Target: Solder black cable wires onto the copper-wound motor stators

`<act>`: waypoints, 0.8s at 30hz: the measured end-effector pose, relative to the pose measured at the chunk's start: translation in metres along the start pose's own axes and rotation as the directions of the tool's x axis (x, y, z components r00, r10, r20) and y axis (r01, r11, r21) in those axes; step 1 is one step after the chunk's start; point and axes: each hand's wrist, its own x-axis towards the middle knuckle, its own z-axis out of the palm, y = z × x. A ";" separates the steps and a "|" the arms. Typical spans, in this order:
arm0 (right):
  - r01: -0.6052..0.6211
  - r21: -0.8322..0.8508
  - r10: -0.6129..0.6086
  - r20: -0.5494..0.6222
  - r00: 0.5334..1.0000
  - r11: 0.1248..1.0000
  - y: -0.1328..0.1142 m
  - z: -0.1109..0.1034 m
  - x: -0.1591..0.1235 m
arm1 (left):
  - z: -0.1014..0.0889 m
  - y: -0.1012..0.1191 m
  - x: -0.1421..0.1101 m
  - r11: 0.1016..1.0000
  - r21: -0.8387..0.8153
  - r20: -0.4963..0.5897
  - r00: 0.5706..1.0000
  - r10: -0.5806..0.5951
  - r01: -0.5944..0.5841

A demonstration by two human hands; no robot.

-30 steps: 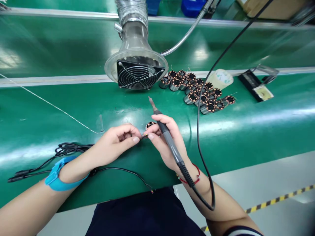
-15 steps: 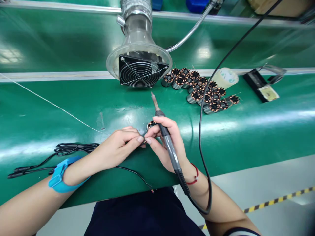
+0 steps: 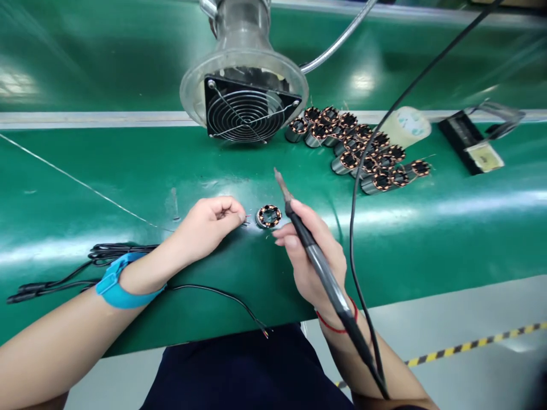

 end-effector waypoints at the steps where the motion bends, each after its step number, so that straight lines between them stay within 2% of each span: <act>1: 0.034 -0.027 -0.035 -0.030 0.999 0.999 0.002 -0.002 -0.003 | 0.001 -0.001 0.001 1.000 -0.003 -0.004 1.000 -0.006 0.006; 4: 0.095 -0.067 -0.099 -0.072 0.992 0.993 0.004 -0.006 -0.010 | 0.002 -0.004 0.001 1.000 -0.027 -0.016 1.000 -0.011 0.011; 8: 0.134 -0.030 -0.136 -0.093 0.986 0.991 0.005 -0.007 -0.012 | 0.002 -0.006 0.001 0.998 -0.058 -0.011 1.000 -0.014 0.014; 19: 0.122 -0.007 -0.122 -0.044 0.992 0.993 0.004 -0.007 -0.013 | 0.002 -0.008 0.002 0.996 -0.078 -0.015 0.999 -0.035 0.033; 24: 0.130 0.001 -0.130 -0.070 0.989 0.991 0.005 -0.006 -0.013 | 0.002 -0.009 0.002 0.996 -0.086 -0.026 0.999 -0.027 0.024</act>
